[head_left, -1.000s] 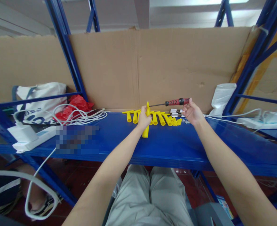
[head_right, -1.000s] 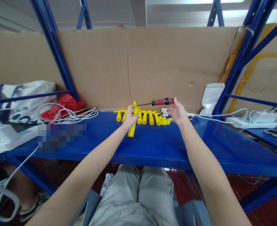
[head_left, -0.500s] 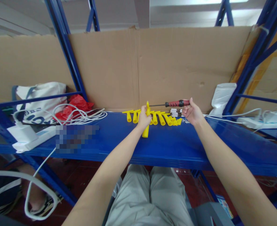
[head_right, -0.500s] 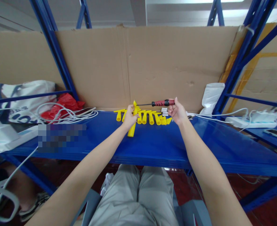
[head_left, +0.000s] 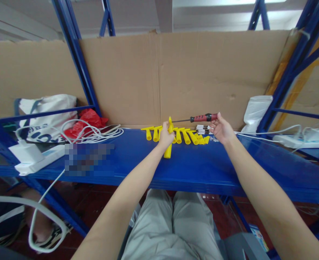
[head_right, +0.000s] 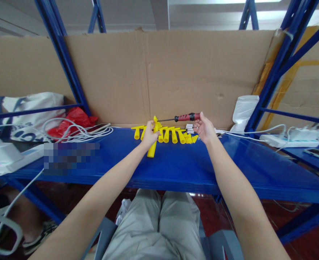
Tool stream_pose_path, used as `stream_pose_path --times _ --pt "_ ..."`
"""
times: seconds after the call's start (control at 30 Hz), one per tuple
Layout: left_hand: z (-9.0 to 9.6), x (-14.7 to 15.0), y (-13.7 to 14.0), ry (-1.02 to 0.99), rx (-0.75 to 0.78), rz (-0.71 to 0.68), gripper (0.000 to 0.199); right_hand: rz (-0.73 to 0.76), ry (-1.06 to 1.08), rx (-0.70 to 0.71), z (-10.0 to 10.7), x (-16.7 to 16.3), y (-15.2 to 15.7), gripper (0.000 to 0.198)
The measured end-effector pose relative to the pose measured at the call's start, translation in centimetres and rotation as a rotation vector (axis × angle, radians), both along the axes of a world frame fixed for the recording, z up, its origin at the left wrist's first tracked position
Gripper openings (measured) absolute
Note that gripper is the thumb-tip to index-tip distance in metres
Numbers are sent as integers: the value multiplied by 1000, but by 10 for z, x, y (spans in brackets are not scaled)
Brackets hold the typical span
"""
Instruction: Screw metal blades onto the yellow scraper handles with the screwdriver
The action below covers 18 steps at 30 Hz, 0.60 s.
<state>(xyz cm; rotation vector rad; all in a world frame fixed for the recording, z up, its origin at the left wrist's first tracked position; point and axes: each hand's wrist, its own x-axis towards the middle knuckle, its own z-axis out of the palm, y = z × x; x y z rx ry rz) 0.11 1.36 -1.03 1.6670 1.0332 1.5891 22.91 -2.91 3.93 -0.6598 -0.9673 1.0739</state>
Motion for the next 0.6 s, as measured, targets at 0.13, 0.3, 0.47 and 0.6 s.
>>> stream_pose_path --times 0.13,0.3,0.47,0.6 --pt "1 0 -1 7 8 1 58 65 -26 -35 0 -1 -2 40" --pt "1 1 -3 13 1 13 57 97 -50 -10 2 -3 -7 37" --pt "2 2 -5 7 1 9 58 53 -34 15 3 -3 -6 32" --pt "2 3 -5 12 -14 24 57 27 -24 35 1 -4 -4 32"
